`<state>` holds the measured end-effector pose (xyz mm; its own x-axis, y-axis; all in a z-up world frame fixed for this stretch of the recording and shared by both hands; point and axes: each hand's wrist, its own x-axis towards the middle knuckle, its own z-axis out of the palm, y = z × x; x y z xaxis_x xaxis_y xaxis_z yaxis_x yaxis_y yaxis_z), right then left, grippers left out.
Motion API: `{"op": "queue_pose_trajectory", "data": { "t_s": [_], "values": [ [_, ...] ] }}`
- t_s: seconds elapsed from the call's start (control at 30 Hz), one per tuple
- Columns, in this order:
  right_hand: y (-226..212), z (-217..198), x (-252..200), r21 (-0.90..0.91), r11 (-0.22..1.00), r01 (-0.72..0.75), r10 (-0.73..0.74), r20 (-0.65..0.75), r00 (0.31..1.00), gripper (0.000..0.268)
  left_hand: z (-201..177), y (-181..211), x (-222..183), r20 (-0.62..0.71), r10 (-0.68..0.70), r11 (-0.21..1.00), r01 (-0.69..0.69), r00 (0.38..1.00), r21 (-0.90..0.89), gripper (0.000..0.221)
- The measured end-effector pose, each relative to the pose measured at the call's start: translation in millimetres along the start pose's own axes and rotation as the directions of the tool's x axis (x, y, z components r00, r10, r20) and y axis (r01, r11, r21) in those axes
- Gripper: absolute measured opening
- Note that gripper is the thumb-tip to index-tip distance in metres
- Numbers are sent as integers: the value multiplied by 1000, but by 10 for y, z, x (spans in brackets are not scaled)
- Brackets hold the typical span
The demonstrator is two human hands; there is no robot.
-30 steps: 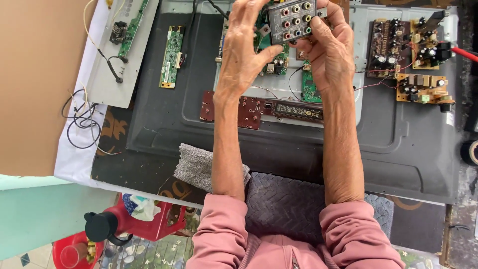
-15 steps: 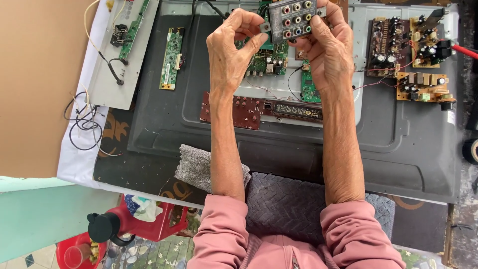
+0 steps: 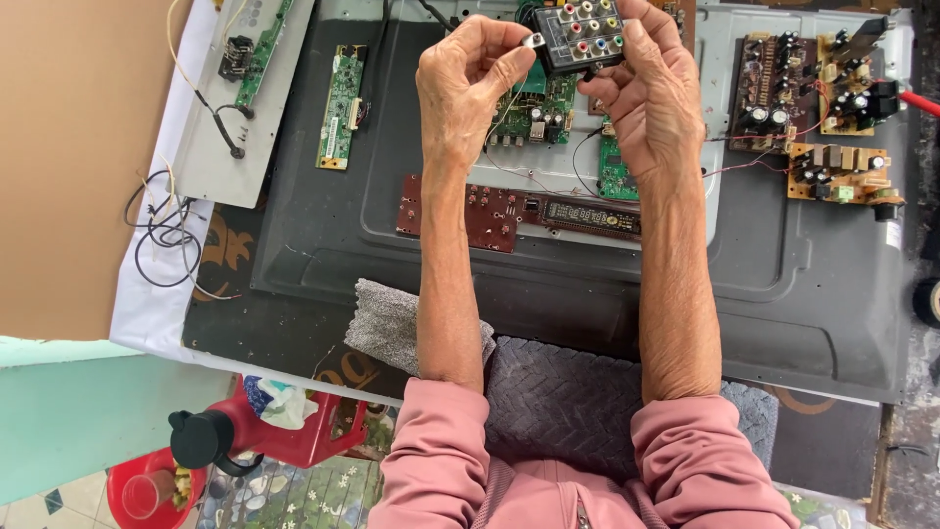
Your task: Repairing a connector port on a television by unscrewing the module from the circuit board and inspecting the connections.
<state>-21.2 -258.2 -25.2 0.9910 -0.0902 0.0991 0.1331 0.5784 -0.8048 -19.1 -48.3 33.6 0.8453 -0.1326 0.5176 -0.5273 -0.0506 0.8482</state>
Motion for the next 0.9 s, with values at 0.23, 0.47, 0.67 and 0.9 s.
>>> {"op": "queue_pose_trajectory", "data": {
  "t_s": [0.23, 0.47, 0.67, 0.9],
  "values": [
    [-54, 44, -31, -44, 999, -23, 22, -12, 1000, 42, -14, -71, 12, -13, 20, 1000, -21, 1000, -19, 13],
    [-51, 64, -37, -181, 976, 120, -115, 42, 993, 41, -26, -16, -3, -11, 41, 999, -41, 999, 3, 9],
    [-2, 7, 2, -166, 968, 187, -179, 62, 982, 45, -18, -66, 2, -8, 43, 999, -43, 999, 21, 10],
    [-44, 34, -54, -157, 975, 160, -150, 75, 986, 39, -55, -58, 12, -14, 38, 998, -37, 999, 47, 9]
  ]
}}
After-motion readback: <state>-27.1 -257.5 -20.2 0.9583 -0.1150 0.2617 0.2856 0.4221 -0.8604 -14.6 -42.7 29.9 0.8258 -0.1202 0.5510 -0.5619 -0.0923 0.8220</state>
